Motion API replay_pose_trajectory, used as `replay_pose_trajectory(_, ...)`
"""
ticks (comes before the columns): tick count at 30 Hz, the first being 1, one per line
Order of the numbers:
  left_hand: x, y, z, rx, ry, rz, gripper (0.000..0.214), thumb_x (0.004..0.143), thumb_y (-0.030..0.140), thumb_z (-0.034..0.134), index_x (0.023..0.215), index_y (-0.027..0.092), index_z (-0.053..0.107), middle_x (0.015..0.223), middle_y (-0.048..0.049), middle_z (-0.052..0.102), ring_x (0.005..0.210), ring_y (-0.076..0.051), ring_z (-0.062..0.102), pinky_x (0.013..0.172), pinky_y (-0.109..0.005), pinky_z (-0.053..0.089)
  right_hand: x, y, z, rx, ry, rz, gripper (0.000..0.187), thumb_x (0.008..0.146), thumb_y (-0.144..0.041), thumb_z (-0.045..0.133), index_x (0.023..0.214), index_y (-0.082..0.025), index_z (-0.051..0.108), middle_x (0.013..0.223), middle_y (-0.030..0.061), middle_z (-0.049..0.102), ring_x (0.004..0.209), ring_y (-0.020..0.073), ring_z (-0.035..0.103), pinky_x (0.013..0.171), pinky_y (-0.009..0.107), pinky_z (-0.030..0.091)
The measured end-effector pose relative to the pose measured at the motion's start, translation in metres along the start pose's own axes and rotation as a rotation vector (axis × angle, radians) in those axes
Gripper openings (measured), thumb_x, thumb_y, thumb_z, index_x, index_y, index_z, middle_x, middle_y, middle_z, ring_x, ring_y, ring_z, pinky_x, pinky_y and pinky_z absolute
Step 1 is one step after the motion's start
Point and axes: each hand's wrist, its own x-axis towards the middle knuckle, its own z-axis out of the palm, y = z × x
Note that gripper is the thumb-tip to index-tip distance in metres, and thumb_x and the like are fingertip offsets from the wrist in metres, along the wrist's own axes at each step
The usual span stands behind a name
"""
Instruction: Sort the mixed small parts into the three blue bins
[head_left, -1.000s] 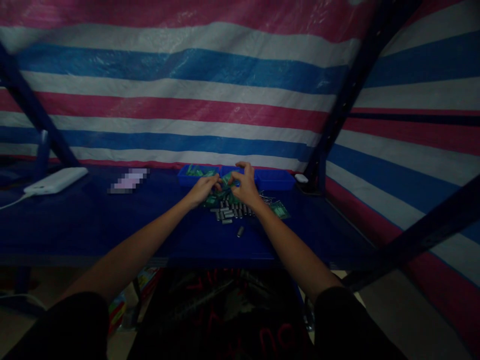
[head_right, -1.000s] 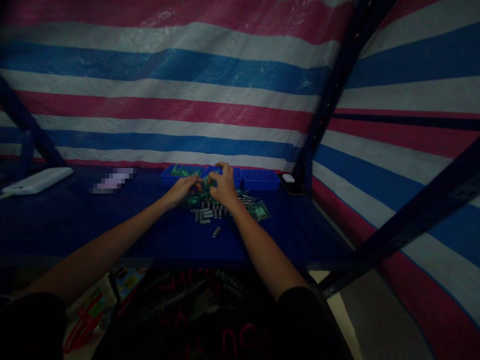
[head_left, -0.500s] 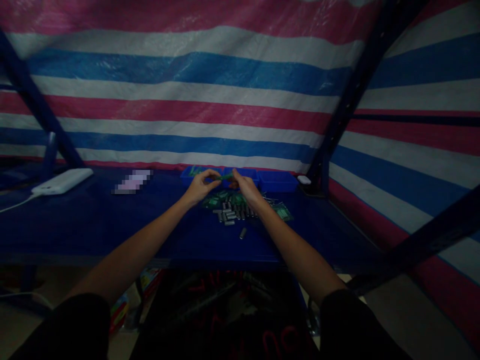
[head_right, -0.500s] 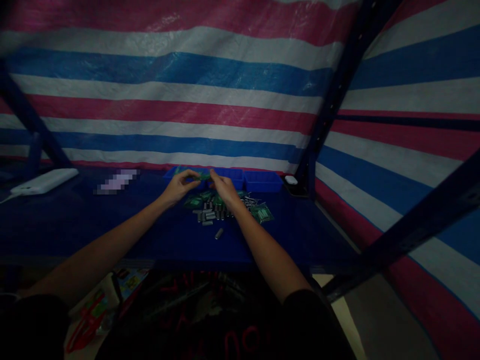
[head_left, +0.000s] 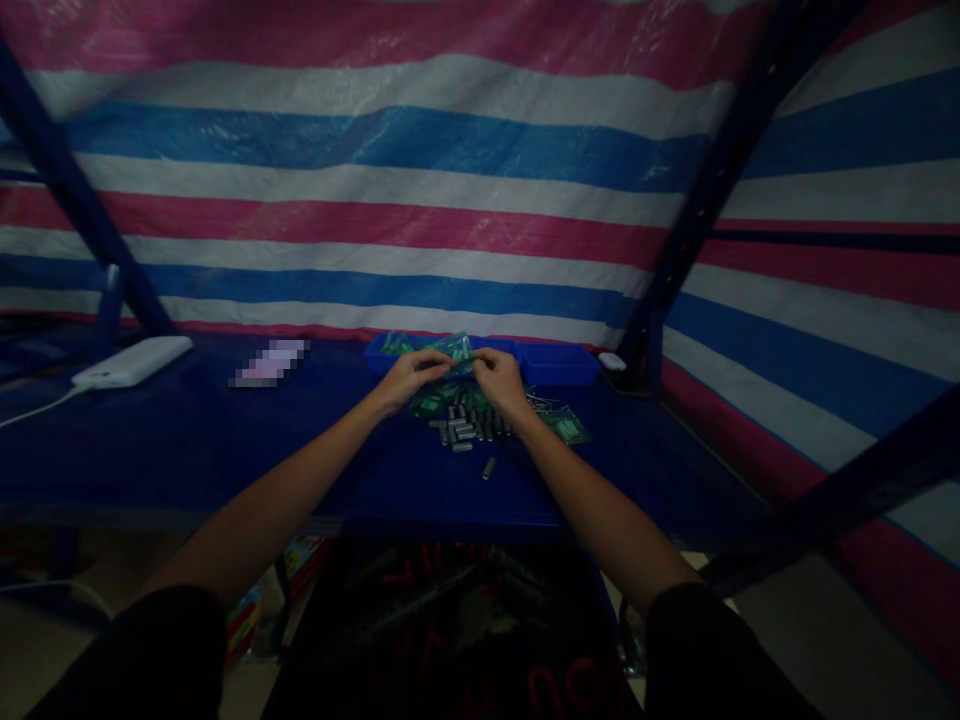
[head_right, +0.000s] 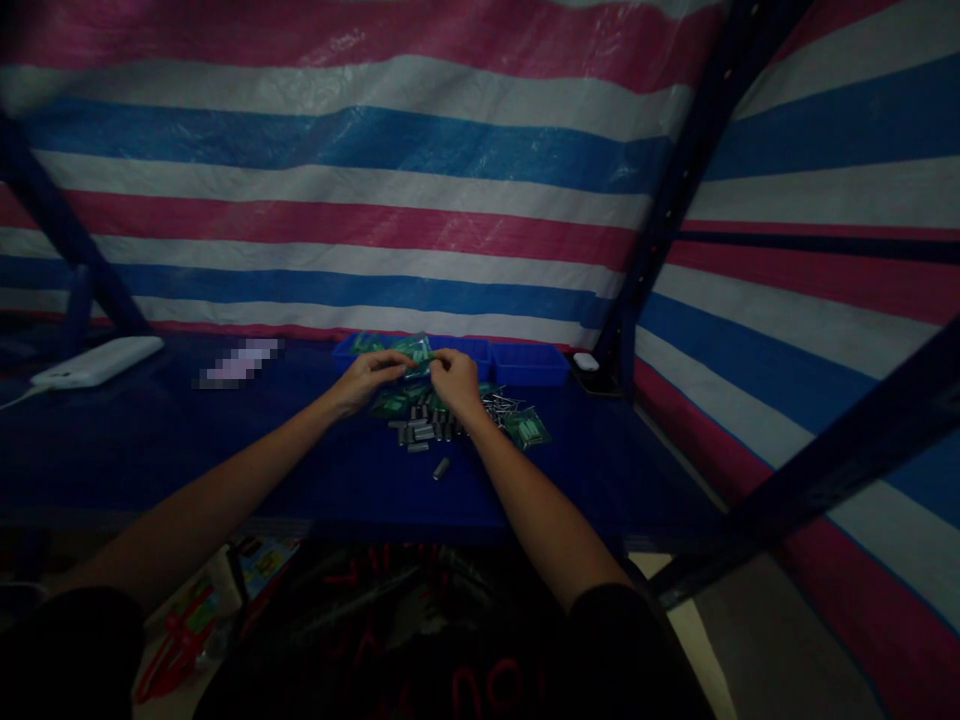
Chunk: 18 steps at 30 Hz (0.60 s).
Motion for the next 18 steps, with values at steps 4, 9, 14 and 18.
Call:
replay_pose_trajectory(4,0.002,0.008,-0.005,-0.265,0.121,-0.053,0.034,0.07,0.03,0.061,0.103,0.021,0.057,0.088,-0.002,0.062,0.066,-0.011,0.055,0.053,-0.019,0.039,-0.002,-0.006,-0.004,-0.055,0.125,-0.105,0.015,0.071,-0.02,0.049,0.071,-0.015,0.063,0.069,0.0021,0.061,0.064,0.0135,0.054,0.064,0.027,0.044)
replay_pose_trajectory(9,0.002,0.016,-0.01,-0.43,0.128,-0.386,0.043,0.081,0.052,0.043,0.101,0.016,0.055,0.072,-0.0065,0.064,0.046,-0.009,0.05,0.042,-0.019,0.036,-0.007,-0.014,-0.01,-0.24,0.166,-0.342,0.014,0.077,-0.022,0.049,0.074,-0.018,0.063,0.072,0.0023,0.054,0.068,0.014,0.052,0.066,0.028,0.043)
replay_pose_trajectory(14,0.01,0.019,-0.006,-0.356,0.112,-0.329,0.031,0.069,0.023,0.063,0.098,0.015,0.056,0.073,-0.0037,0.062,0.054,-0.009,0.055,0.05,-0.019,0.041,-0.009,-0.015,-0.007,-0.358,0.065,-0.466,0.016,0.079,-0.019,0.049,0.088,-0.022,0.063,0.083,0.0038,0.05,0.084,0.0169,0.05,0.076,0.03,0.043)
replay_pose_trajectory(18,0.032,0.018,-0.02,0.143,0.443,-0.167,0.038,0.068,0.014,0.059,0.104,0.019,0.051,0.077,-0.001,0.059,0.065,-0.014,0.057,0.061,-0.025,0.046,-0.006,-0.015,-0.009,-0.361,0.113,-0.404,0.031,0.075,-0.018,0.054,0.106,-0.019,0.057,0.093,0.0062,0.047,0.091,0.0186,0.048,0.085,0.032,0.041)
